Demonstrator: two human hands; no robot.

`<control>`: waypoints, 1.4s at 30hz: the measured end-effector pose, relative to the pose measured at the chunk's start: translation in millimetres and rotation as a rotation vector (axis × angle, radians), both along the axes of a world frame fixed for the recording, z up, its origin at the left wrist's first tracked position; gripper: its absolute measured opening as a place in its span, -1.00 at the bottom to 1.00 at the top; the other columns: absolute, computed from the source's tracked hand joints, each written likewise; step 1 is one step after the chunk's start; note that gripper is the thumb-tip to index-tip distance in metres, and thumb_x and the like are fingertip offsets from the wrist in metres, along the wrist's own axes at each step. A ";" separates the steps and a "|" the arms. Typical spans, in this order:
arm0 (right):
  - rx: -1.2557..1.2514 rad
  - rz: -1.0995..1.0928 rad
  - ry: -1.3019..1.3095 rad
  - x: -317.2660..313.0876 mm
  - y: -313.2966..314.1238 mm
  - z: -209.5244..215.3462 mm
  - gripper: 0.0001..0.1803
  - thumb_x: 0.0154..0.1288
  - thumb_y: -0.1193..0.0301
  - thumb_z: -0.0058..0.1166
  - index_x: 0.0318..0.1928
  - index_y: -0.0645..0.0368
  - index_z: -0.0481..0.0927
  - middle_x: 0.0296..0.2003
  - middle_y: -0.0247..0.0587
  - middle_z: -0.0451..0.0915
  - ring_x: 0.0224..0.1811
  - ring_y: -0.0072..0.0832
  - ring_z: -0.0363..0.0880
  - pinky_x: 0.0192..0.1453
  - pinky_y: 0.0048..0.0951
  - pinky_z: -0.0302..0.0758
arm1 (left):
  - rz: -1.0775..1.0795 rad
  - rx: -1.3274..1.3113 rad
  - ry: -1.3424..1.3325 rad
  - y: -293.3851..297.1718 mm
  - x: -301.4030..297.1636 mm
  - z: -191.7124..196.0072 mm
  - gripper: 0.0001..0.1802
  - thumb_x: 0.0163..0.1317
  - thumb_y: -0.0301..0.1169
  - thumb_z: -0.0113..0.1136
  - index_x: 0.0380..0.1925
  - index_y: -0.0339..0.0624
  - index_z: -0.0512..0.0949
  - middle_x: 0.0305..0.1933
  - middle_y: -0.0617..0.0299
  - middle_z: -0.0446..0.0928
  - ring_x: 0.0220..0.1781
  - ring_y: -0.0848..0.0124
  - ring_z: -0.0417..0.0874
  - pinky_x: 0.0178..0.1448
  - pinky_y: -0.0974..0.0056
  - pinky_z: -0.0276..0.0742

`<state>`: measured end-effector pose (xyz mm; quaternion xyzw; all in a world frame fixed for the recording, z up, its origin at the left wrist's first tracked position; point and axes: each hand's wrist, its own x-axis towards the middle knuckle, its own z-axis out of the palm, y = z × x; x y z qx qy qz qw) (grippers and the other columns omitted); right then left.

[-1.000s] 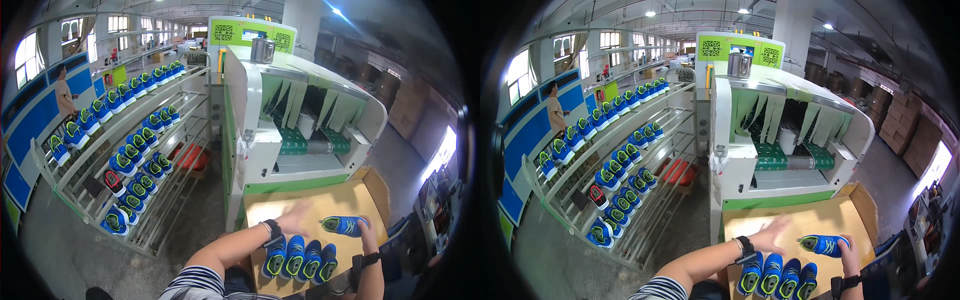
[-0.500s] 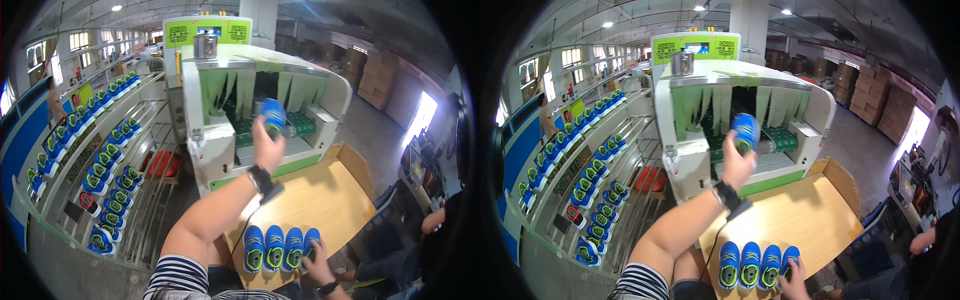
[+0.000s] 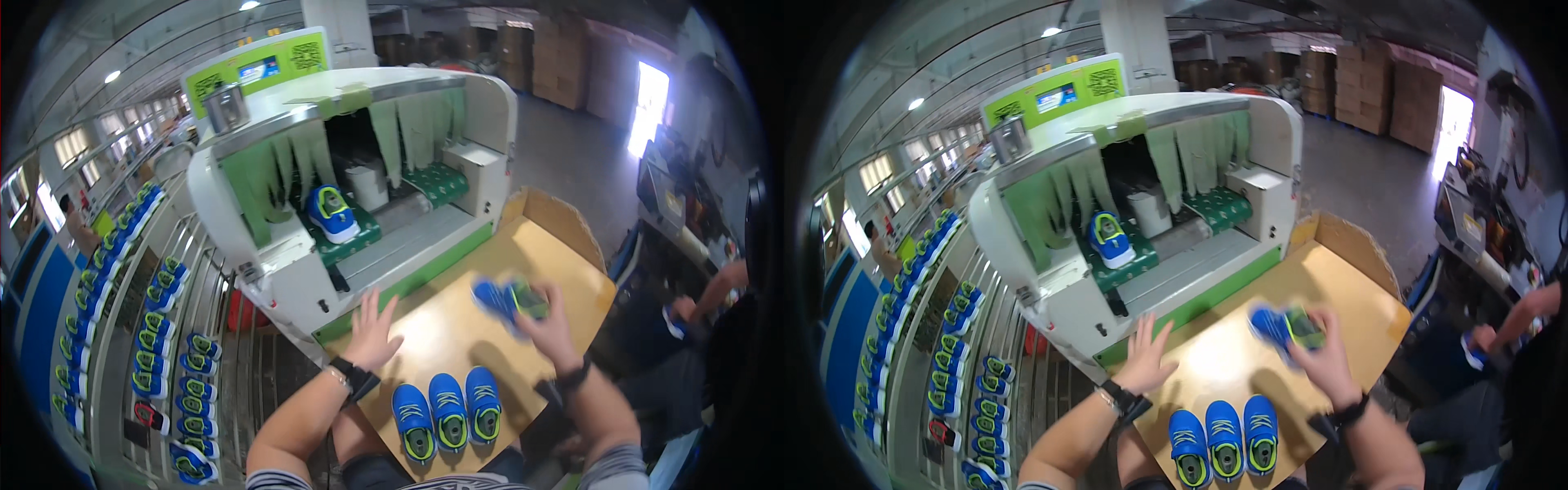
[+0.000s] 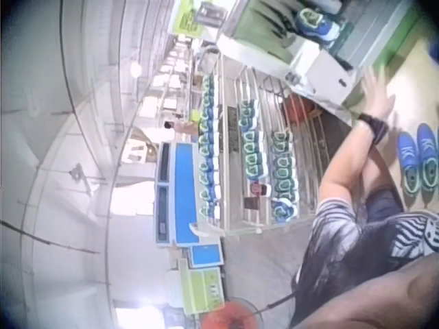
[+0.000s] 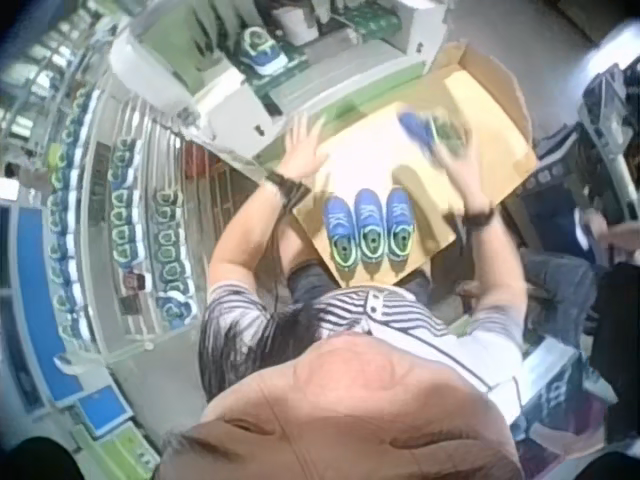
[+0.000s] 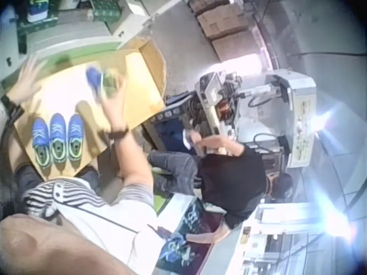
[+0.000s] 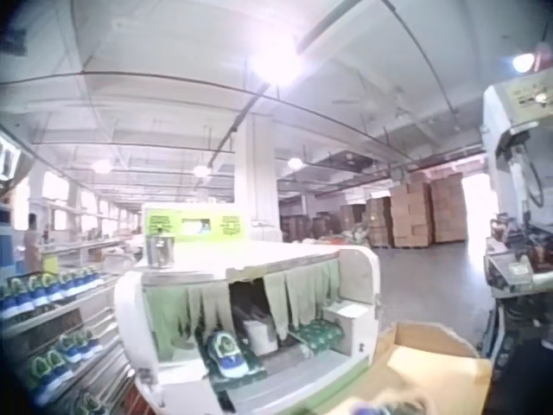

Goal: The person repeatedly picks up blue and green sneakers from a wooden table and places them into a green and white machine. The person handles the shoes one at a time, sometimes turning them over, and continues this cycle throughout the clip.

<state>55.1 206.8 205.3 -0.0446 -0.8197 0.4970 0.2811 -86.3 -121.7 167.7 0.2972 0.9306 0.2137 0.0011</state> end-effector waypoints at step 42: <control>-0.148 0.415 -0.379 -60.5 -10.2 12.1 -0.43 0.07 0.57 0.16 0.14 0.10 0.33 0.00 -0.21 0.44 0.06 -0.40 0.46 0.01 -0.39 0.53 | 0.130 -0.369 -0.393 -26.9 5.2 -98.8 0.19 0.21 0.44 0.02 0.62 0.04 -0.20 0.70 -0.02 -0.44 0.71 -0.05 -0.46 0.58 -0.41 -0.40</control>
